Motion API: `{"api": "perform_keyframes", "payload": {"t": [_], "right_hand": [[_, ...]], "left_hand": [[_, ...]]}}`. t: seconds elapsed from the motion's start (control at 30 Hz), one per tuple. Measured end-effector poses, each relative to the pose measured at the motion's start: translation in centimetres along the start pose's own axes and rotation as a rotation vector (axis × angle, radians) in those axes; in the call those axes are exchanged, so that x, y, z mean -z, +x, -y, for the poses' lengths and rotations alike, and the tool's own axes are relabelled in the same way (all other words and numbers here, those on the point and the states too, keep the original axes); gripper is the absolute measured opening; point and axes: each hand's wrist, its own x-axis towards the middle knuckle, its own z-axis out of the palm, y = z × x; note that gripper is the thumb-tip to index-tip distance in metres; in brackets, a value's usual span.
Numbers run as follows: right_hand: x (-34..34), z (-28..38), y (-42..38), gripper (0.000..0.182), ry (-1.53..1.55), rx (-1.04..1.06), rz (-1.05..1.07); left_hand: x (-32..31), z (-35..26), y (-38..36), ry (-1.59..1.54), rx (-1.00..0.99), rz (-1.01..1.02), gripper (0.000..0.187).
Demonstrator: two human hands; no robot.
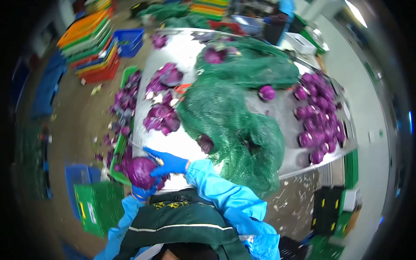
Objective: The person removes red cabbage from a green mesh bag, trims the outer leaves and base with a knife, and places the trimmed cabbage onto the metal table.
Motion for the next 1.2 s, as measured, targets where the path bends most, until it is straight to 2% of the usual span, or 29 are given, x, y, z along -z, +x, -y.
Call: {"api": "perform_keyframes", "payload": {"t": [0.03,0.1,0.17,0.2,0.23,0.3,0.37,0.4,0.43,0.47,0.5,0.53,0.57,0.6,0.63,0.7,0.73,0.77,0.83,0.87,0.9,0.93,0.97,1.0,1.03,1.07,1.1,1.13,1.2], "right_hand": [[0.3,1.1,-2.3,0.094,-0.049,-0.148,0.011],[1.0,-3.0,-5.2,0.093,0.074,0.056,0.005],[0.2,-4.6,-8.3,0.088,0.316,0.026,-0.062],[0.5,-4.7,-10.0,0.088,0.311,0.055,-0.087],[1.0,-4.9,-12.0,0.080,0.329,0.012,-0.127],[1.3,-6.6,-15.0,0.072,0.351,-0.012,-0.194],[1.8,-9.2,-17.3,0.060,0.743,0.144,-0.285],[2.4,-9.8,-18.7,0.049,0.838,0.232,-0.329],[3.1,-10.0,-20.4,0.049,0.826,0.246,-0.328],[3.9,-10.2,-22.5,0.048,0.900,0.277,-0.378],[4.9,-10.4,-24.6,0.046,0.976,0.311,-0.428],[5.7,-10.3,-26.7,0.044,1.018,0.378,-0.487],[6.4,-9.4,-27.9,0.046,1.031,0.399,-0.708],[7.9,-10.0,-29.7,0.047,1.042,0.461,-0.753],[9.2,-10.7,-32.1,0.048,1.057,0.521,-0.806],[11.6,-10.0,-36.8,0.043,1.044,0.578,-0.844],[13.6,-12.3,-38.5,0.042,1.048,0.693,-0.810],[15.9,-14.2,-40.0,0.044,1.039,0.803,-0.767],[17.9,-11.4,-43.3,0.059,0.998,0.533,-1.170],[20.2,-13.4,-46.2,0.062,1.056,0.493,-1.005],[22.5,-13.5,-48.4,0.060,1.180,0.471,-0.979],[23.9,-13.7,-50.1,0.056,1.015,0.509,-1.147],[25.5,-11.9,-50.7,0.050,1.023,0.602,-1.398],[26.6,-11.2,-53.4,0.044,0.934,0.650,-1.241],[29.5,-12.8,-55.7,0.041,1.006,0.710,-1.215],[30.9,-10.8,-57.0,0.040,1.055,0.653,-1.426],[33.0,-11.4,-58.8,0.042,0.928,0.645,-1.493],[35.1,-9.3,-59.2,0.036,0.939,0.764,-1.667],[39.4,-8.8,-62.4,0.024,0.990,0.756,-1.768]], "left_hand": [[0.0,0.8,0.3,0.367,-0.030,0.127,0.046],[-1.4,-0.1,2.3,-0.223,0.342,0.306,0.062],[-2.2,2.5,1.7,-0.280,0.250,0.219,0.051],[-3.0,1.6,2.6,-0.923,0.620,0.189,0.047],[-3.6,2.4,3.6,-0.898,0.626,0.222,0.047],[-5.2,5.2,5.4,-0.653,0.767,0.037,0.056],[-7.8,6.4,7.5,-0.590,0.719,0.032,0.050],[-9.5,6.6,9.0,-0.329,0.677,0.024,0.046],[-11.4,6.4,10.2,-0.072,0.628,0.008,0.043],[-13.9,5.2,10.6,-0.032,0.358,0.084,0.033],[-16.5,3.9,11.4,-0.093,0.242,0.187,0.030],[-18.9,3.9,12.5,-0.095,0.229,0.193,0.029],[-21.3,4.0,13.5,-0.093,0.221,0.210,0.028],[-23.7,3.6,14.2,-0.127,0.332,0.183,0.028],[-25.2,4.4,14.6,-0.104,0.351,0.219,0.028],[-27.2,7.1,15.9,0.097,0.235,0.206,0.033],[-27.9,7.8,16.2,0.063,0.233,0.135,0.035],[-27.7,9.4,16.7,0.075,0.238,0.145,0.035],[-25.1,13.8,17.2,0.581,0.109,-0.029,0.046],[-23.6,15.3,16.9,0.681,0.096,-0.095,0.056],[-22.1,16.3,16.2,0.779,0.085,-0.175,0.067],[-21.1,16.7,15.0,0.893,0.046,-0.284,0.074],[-20.6,16.6,14.3,1.005,0.011,-0.395,0.081],[-20.6,15.6,13.9,1.008,0.047,-0.476,0.085],[-20.8,13.8,13.2,1.012,0.084,-0.551,0.089],[-21.6,11.9,13.2,1.051,0.116,-0.601,0.088],[-21.6,11.9,13.6,1.046,0.120,-0.630,0.088],[-21.1,12.0,14.0,1.095,0.035,-0.588,0.088],[-20.9,11.9,15.2,1.172,-0.066,-0.450,0.084]]}}
